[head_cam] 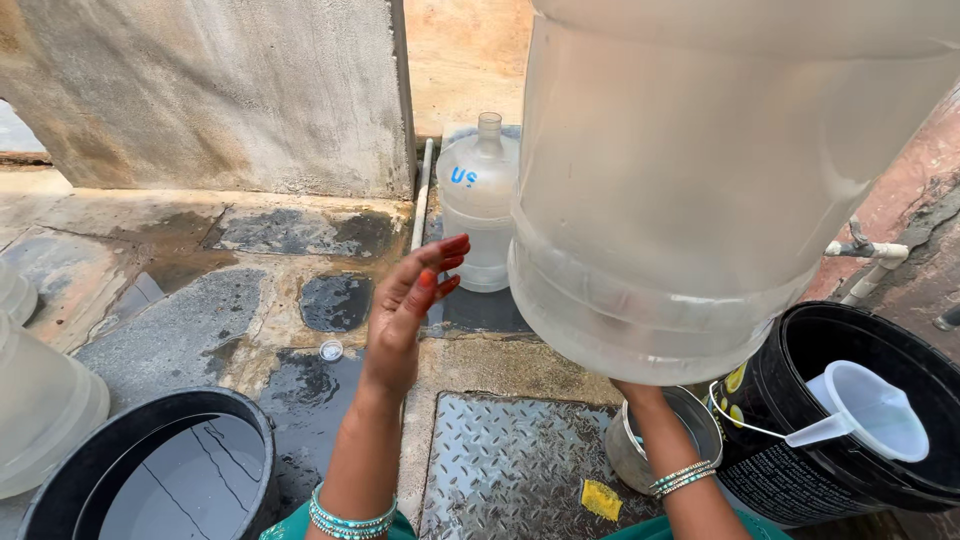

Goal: The person pours water from a large plastic jug into a bucket, then uses a small cup and a toothbrush to scrub the inside of the jug's opening. The person repeatedly rinses the jug and scrubs the rim and neck area.

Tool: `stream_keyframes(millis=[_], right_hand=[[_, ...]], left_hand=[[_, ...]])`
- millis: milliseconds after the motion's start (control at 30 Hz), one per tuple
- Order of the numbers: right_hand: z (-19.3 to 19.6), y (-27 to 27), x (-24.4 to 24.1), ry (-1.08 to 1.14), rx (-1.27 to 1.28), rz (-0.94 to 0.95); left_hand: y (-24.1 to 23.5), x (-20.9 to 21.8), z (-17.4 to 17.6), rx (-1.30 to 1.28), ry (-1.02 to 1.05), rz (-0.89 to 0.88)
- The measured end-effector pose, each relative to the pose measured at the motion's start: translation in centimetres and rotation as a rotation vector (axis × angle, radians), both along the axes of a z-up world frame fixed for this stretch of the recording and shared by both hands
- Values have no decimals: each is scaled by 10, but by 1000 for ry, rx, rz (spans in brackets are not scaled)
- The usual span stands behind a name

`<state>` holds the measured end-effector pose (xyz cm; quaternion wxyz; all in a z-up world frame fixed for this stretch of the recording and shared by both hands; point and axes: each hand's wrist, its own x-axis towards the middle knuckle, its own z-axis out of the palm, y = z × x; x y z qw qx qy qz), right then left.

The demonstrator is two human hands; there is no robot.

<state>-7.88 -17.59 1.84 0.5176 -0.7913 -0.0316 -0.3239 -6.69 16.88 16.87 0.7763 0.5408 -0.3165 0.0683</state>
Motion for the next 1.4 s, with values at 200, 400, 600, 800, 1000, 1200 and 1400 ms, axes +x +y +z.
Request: stream_keyframes(millis=[200, 400, 600, 800, 1000, 1200, 1400], right_hand=[[10, 24, 0, 78, -41, 128], [9, 50, -19, 143, -332, 85], [9, 63, -12, 27, -360, -77], [23, 25, -13, -30, -242, -12], [22, -18, -31, 133, -113, 172], [17, -2, -30, 259, -263, 280], [49, 39, -20, -81, -618, -45]], left_hand=[[11, 59, -55, -285, 312, 126], [37, 67, -35, -579, 346, -134], [5, 11, 20, -235, 221, 46], [-2, -25, 42, -46, -21, -200], [18, 26, 21, -90, 230, 64], [-6, 62, -40, -251, 453, 71], [-9, 59, -45, -576, 417, -17]])
